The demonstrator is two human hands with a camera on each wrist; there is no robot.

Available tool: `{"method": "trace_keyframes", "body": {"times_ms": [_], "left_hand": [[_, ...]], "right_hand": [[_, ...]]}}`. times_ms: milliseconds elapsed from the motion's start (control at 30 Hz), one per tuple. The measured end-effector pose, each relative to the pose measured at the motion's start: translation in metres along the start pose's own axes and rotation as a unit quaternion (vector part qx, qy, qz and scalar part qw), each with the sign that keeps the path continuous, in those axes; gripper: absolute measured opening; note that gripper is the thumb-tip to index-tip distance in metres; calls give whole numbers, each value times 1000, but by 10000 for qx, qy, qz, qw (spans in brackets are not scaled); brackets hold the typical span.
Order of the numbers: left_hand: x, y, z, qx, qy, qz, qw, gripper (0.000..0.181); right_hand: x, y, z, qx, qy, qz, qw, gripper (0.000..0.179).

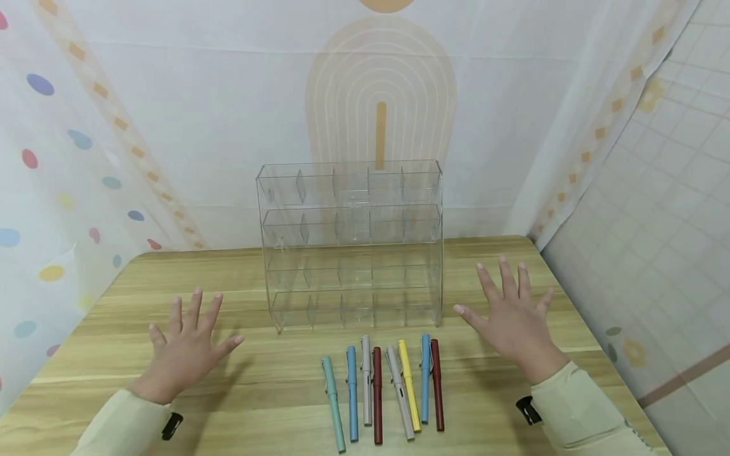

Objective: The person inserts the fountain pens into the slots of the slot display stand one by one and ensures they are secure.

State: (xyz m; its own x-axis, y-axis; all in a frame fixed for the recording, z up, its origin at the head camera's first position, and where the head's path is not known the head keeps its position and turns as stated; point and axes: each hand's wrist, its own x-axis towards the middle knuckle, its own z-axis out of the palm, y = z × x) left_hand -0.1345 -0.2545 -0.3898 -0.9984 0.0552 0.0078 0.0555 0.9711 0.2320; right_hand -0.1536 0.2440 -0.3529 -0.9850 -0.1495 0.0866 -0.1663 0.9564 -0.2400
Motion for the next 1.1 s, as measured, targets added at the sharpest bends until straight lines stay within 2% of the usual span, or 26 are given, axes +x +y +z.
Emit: {"method": "trace_keyframes", "body": {"times_ms": [167, 400, 667, 867, 1100], "left_hand": [[0, 0, 1, -65, 56, 3, 10000, 89], [4, 1, 0, -273, 296, 27, 9992, 88], [10, 8, 1, -820, 555, 72, 9951, 86], [22, 19, 0, -1379, 887, 215, 9862, 85], [35, 28, 2, -2197, 876, 190, 9714, 80]], "right_hand": [[0, 0, 1, 178, -23, 15, 9998, 88], [0, -4, 3, 787, -167, 83, 9967, 91], [1, -8, 17, 1831, -355, 177, 9823, 96], [-5, -11, 27, 2326, -414, 345, 9711, 88], [-8, -12, 39, 2684, -604, 648, 9592, 80]]}}
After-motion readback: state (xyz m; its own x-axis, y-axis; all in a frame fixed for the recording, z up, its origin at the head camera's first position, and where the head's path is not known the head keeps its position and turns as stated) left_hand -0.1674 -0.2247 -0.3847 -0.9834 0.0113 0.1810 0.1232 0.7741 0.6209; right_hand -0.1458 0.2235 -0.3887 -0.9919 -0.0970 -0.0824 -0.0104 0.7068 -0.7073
